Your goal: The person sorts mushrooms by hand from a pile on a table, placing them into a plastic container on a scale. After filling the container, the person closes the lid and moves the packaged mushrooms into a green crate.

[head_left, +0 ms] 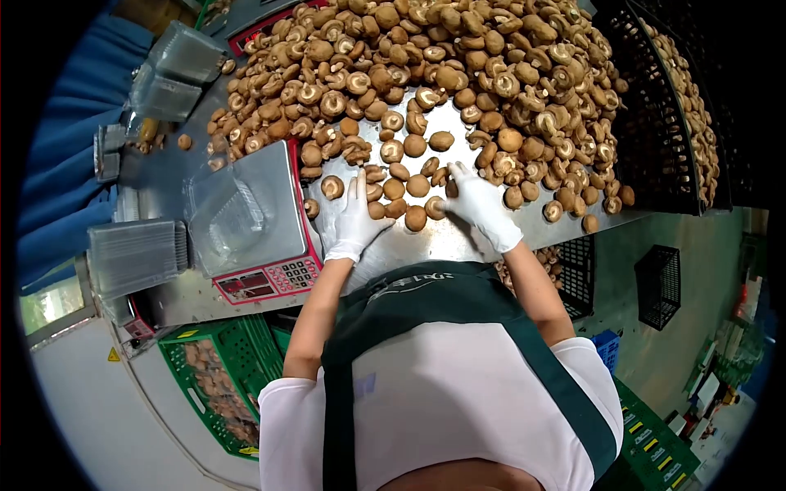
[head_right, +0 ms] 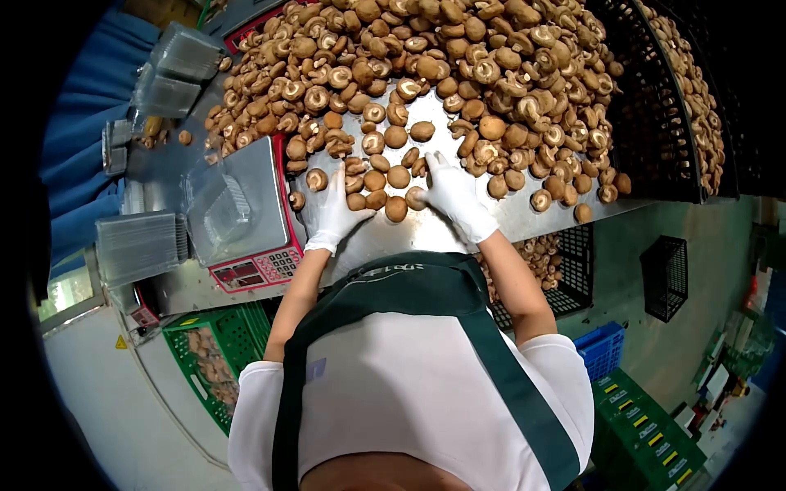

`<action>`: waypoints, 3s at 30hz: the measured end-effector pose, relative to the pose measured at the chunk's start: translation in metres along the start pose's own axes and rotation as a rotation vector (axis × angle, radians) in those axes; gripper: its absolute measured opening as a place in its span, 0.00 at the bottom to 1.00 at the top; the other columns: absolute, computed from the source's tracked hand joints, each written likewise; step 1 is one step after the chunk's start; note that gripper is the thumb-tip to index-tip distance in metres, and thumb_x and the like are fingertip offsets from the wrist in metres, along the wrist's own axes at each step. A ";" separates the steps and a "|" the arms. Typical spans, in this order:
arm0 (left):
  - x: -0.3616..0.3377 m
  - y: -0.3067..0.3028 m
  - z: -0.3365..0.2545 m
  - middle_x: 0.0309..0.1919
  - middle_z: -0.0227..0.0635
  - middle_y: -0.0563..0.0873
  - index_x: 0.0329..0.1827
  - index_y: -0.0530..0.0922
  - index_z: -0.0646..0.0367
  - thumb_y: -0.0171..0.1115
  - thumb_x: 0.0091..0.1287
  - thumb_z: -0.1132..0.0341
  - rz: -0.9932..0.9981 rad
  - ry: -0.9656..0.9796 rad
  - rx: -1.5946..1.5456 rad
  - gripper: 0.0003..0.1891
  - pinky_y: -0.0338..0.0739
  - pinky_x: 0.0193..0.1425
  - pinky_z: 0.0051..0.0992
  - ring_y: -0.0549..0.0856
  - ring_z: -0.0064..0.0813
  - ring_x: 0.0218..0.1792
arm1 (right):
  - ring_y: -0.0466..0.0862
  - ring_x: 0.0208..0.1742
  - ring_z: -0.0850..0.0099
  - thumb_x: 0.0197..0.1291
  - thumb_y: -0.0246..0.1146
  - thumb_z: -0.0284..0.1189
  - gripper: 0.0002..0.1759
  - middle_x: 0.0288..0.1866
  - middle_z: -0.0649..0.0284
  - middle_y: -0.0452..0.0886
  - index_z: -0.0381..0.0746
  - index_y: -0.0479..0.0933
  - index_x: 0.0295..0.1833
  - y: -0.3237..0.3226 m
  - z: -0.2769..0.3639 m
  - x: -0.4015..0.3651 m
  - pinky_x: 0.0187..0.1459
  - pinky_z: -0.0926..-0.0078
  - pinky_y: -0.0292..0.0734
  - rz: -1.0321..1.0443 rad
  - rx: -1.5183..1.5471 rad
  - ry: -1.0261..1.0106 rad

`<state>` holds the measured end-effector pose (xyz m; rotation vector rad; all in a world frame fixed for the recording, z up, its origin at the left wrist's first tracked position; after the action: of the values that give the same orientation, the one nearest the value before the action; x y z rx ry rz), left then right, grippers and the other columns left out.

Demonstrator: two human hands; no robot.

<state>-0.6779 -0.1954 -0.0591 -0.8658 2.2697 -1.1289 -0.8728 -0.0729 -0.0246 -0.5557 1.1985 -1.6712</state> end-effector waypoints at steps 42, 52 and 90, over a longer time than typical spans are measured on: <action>0.035 -0.002 -0.008 0.71 0.56 0.54 0.71 0.56 0.48 0.81 0.29 0.51 0.190 0.076 0.093 0.60 0.76 0.56 0.39 0.77 0.55 0.56 | 0.72 0.57 0.46 0.30 0.77 0.39 0.61 0.71 0.44 0.56 0.43 0.52 0.73 0.050 0.019 0.029 0.52 0.58 0.77 0.137 0.128 -0.096; 0.040 0.005 -0.012 0.68 0.57 0.56 0.68 0.62 0.56 0.83 0.27 0.58 0.214 0.000 -0.159 0.58 0.64 0.69 0.36 0.65 0.53 0.67 | 0.67 0.67 0.49 0.30 0.78 0.36 0.58 0.69 0.38 0.59 0.36 0.57 0.70 0.046 0.011 0.042 0.66 0.67 0.66 0.164 0.321 -0.121; 0.026 0.005 0.005 0.59 0.39 0.72 0.67 0.60 0.55 0.73 0.42 0.81 0.097 -0.045 -1.097 0.46 0.74 0.61 0.28 0.75 0.32 0.59 | 0.68 0.66 0.66 0.40 0.73 0.22 0.57 0.70 0.50 0.61 0.37 0.47 0.75 0.038 0.055 0.044 0.62 0.73 0.69 0.219 1.259 -0.074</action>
<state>-0.6945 -0.2136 -0.0694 -1.0799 2.7892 0.2939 -0.8309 -0.1386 -0.0435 0.2961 -0.0044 -1.8065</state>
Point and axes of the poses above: each hand's wrist, its own x-axis towards the middle knuckle, its own y-axis out of the palm, z = x × y, the point moved 5 cm from there along x, towards the middle knuckle
